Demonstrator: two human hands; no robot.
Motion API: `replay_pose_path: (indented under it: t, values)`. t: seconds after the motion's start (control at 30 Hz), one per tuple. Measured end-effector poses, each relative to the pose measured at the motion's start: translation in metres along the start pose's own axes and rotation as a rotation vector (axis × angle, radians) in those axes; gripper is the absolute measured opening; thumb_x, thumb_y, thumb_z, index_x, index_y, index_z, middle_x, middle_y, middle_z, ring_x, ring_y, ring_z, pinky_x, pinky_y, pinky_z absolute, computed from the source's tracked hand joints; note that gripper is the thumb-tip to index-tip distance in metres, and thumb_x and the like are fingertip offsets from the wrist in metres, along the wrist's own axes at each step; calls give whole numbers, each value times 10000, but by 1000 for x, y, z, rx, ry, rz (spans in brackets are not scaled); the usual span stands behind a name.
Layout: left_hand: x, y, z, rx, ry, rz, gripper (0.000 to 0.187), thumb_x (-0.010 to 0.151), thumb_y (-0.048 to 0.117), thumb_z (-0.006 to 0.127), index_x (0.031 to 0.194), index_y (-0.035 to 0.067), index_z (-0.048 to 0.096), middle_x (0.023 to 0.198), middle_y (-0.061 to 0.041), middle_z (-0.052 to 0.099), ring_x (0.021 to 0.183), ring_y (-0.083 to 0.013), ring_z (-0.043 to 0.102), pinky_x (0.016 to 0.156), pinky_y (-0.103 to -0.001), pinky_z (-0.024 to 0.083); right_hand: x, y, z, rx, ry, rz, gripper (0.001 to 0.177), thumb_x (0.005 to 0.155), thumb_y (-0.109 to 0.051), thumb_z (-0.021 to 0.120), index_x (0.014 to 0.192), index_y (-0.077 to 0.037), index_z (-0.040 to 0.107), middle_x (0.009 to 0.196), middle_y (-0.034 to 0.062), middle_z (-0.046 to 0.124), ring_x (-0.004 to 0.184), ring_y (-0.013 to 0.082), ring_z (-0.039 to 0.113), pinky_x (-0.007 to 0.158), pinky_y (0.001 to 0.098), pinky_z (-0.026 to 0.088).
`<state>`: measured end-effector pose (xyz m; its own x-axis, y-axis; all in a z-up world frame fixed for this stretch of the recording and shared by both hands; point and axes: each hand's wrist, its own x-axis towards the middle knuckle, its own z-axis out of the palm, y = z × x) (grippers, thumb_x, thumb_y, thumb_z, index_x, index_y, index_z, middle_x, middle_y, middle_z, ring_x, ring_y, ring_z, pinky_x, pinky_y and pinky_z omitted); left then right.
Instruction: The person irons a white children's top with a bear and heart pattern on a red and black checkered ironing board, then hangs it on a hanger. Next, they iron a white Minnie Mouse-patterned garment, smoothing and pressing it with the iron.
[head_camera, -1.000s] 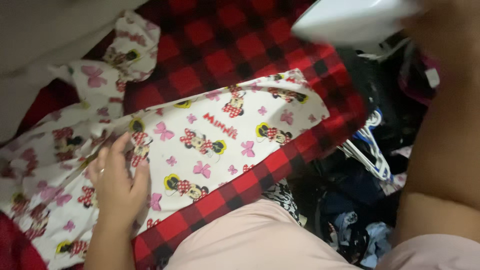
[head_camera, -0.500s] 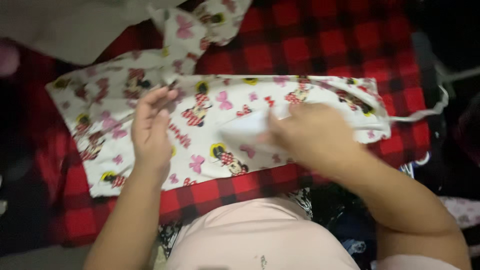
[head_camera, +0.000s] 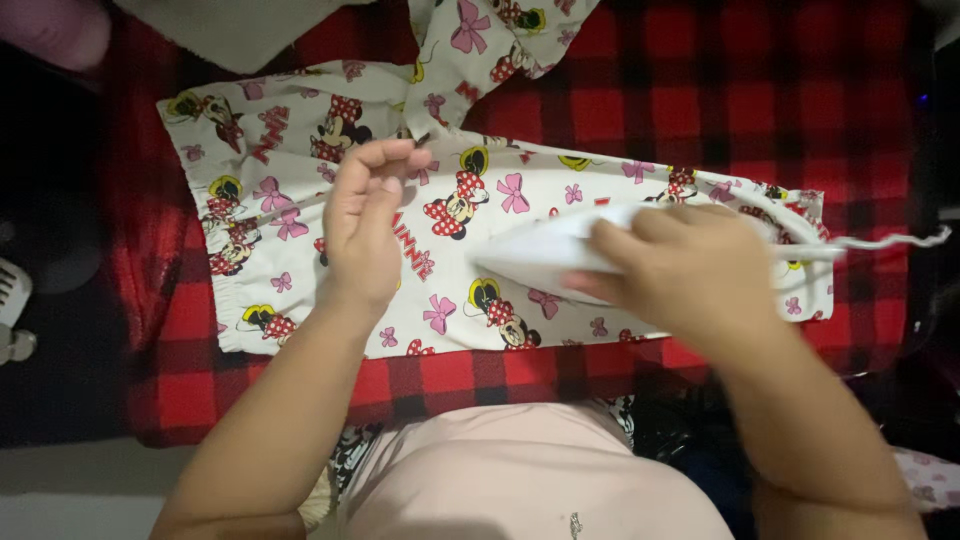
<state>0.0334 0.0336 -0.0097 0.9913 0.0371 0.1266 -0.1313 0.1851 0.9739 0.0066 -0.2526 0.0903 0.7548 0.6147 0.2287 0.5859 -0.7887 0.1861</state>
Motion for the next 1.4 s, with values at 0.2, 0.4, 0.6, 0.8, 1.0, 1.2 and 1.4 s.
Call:
replay_pose_path:
  t: [0.2, 0.4, 0.6, 0.8, 1.0, 1.2, 1.4]
  values:
    - [-3, 4, -11, 4, 49, 135, 267, 1087, 79, 402, 1293, 17, 560, 1237, -108, 686, 1223, -189, 641, 1133, -356, 462, 63, -20, 9, 24, 128, 74, 447, 945, -612, 721, 965, -165, 712, 746, 33, 651, 624, 225, 657, 545, 376, 506]
    - [-5, 3, -15, -45, 42, 154, 262, 1085, 82, 414, 1289, 4, 558, 1232, -117, 676, 1221, -197, 649, 1164, -366, 473, 52, 6, 1, 64, 42, 133, 446, 950, -608, 711, 958, -162, 718, 764, 50, 656, 676, 290, 658, 563, 418, 494]
    - [-4, 1, -5, -22, -34, 103, 239, 1106, 96, 434, 1287, 8, 563, 1228, -81, 681, 1205, -152, 636, 1128, -334, 467, 31, -6, -13, 261, -190, -126, 442, 790, -577, 724, 1027, -206, 758, 744, 49, 674, 607, 286, 660, 538, 426, 513]
    - [-12, 19, -1, 706, -222, 190, 288, 1022, 78, 525, 1277, 89, 658, 1221, -100, 680, 1211, -250, 606, 1090, -388, 461, -22, -24, -33, 286, -284, -165, 491, 689, -580, 749, 1024, -221, 744, 712, 30, 664, 614, 277, 682, 531, 418, 538]
    - [-16, 25, 12, 980, -379, 291, 350, 952, 169, 598, 1294, 105, 640, 1389, -102, 637, 1391, -343, 499, 1184, -529, 307, -94, 34, -17, 105, -252, 250, 484, 725, -572, 804, 1010, -182, 776, 743, 55, 706, 662, 271, 696, 605, 393, 539]
    - [-22, 20, 27, 1193, -510, 363, 575, 921, 274, 647, 1452, 99, 517, 1538, -161, 484, 1445, -356, 384, 1171, -590, 190, -103, 73, -1, -61, -116, 412, 530, 730, -554, 796, 1056, -136, 787, 795, 78, 713, 675, 277, 688, 590, 371, 520]
    - [-20, 18, 28, 1210, -501, 314, 640, 908, 264, 630, 1499, 89, 458, 1556, -148, 462, 1459, -336, 382, 1184, -582, 194, -45, 29, -11, 146, -112, 176, 469, 713, -605, 750, 929, -190, 785, 788, 34, 736, 694, 273, 703, 594, 394, 528]
